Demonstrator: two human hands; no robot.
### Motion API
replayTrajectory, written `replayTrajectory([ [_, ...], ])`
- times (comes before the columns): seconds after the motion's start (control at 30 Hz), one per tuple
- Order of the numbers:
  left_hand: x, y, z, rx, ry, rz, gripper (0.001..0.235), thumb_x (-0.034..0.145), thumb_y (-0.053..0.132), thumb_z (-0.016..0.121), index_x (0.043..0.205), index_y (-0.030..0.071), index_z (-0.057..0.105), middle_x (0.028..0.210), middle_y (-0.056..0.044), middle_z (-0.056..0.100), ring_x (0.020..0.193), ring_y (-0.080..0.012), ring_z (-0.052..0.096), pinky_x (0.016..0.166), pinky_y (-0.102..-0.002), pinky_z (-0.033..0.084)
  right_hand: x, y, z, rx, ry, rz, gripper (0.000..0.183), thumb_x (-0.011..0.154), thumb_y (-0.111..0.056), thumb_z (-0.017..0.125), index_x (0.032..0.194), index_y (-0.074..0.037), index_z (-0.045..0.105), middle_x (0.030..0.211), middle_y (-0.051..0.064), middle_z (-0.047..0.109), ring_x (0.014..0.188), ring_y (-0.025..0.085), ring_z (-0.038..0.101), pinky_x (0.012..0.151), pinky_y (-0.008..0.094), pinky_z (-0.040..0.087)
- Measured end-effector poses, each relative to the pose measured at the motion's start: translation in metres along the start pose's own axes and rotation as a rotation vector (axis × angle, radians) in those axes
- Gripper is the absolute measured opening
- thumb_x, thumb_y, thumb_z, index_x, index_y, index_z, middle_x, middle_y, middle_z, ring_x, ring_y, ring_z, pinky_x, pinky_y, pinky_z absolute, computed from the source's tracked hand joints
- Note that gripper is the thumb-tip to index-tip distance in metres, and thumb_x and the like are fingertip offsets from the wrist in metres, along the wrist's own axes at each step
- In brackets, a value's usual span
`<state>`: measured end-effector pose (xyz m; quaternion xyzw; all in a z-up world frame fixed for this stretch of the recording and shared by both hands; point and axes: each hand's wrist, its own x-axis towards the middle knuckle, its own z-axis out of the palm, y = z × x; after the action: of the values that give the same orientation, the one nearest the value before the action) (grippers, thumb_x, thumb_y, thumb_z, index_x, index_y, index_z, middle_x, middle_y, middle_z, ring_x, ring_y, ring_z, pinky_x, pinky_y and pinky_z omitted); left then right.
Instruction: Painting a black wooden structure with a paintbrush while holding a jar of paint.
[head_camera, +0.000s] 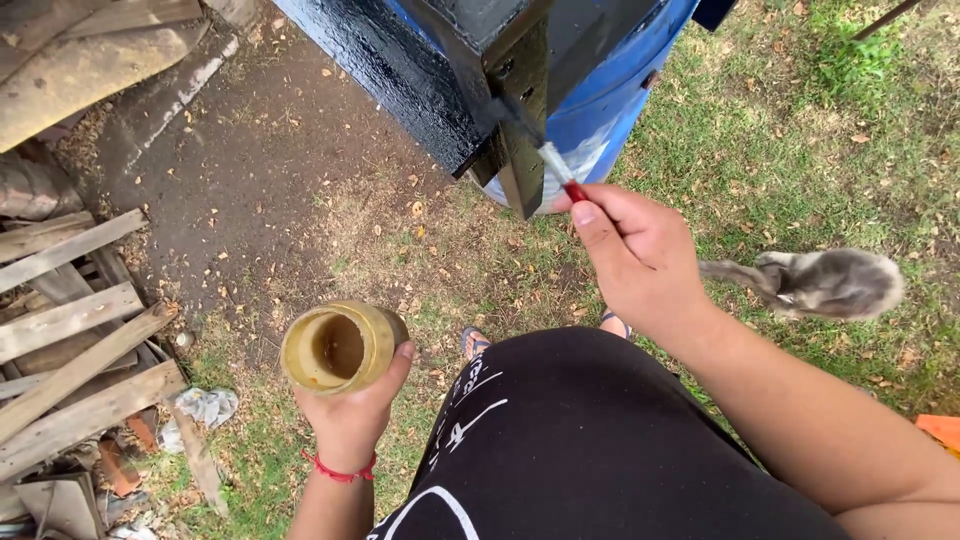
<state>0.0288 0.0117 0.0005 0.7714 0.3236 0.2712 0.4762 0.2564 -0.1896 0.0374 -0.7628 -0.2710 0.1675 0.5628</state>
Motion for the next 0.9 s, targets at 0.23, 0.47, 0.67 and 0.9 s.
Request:
replayTrajectory([
  [0.23,0.011,-0.001,-0.004,0.088,0.008,0.077,0.063,0.065,0.025,0.088,0.116,0.008,0.055,0.11,-0.008,0.063,0.101,-0.0199,0.062,0.098,-0.034,0.052,0.014,0.079,0.03,-0.165,-0.082,0.272,0.028,0.103,-0.025,0.048,0.111,-0.012,0.071,0.061,-0.003,0.05,0.053,0.012,0.044,0.049,0.03,0.033],
  [0.47,0.017,-0.007,-0.009,0.069,0.007,0.15,0.062,0.064,0.02,0.089,0.115,0.004,0.058,0.111,-0.011,0.066,0.102,-0.0207,0.066,0.099,-0.033,0.055,-0.003,0.108,0.03,-0.256,-0.136,0.524,0.04,0.105,-0.032,0.049,0.07,-0.014,0.046,0.06,0.0,0.047,0.055,0.016,0.042,0.053,0.034,0.029],
  [0.67,0.021,0.009,-0.004,0.042,-0.028,0.114,0.061,0.066,0.022,0.087,0.117,0.008,0.055,0.111,-0.009,0.064,0.101,-0.0202,0.064,0.098,-0.034,0.054,0.016,0.029,0.016,-0.079,-0.058,0.228,0.037,0.107,-0.026,0.051,0.073,-0.014,0.048,0.059,-0.005,0.038,0.056,0.011,0.037,0.056,0.029,0.029],
  [0.9,0.024,0.006,-0.004,0.122,-0.028,0.123,0.068,0.062,0.019,0.088,0.119,0.004,0.054,0.115,-0.011,0.063,0.105,-0.0228,0.064,0.105,-0.035,0.052,0.003,0.011,-0.004,0.239,0.007,0.019,0.032,0.104,-0.018,0.044,0.115,-0.002,0.07,0.063,0.002,0.053,0.055,0.01,0.045,0.049,0.023,0.035],
])
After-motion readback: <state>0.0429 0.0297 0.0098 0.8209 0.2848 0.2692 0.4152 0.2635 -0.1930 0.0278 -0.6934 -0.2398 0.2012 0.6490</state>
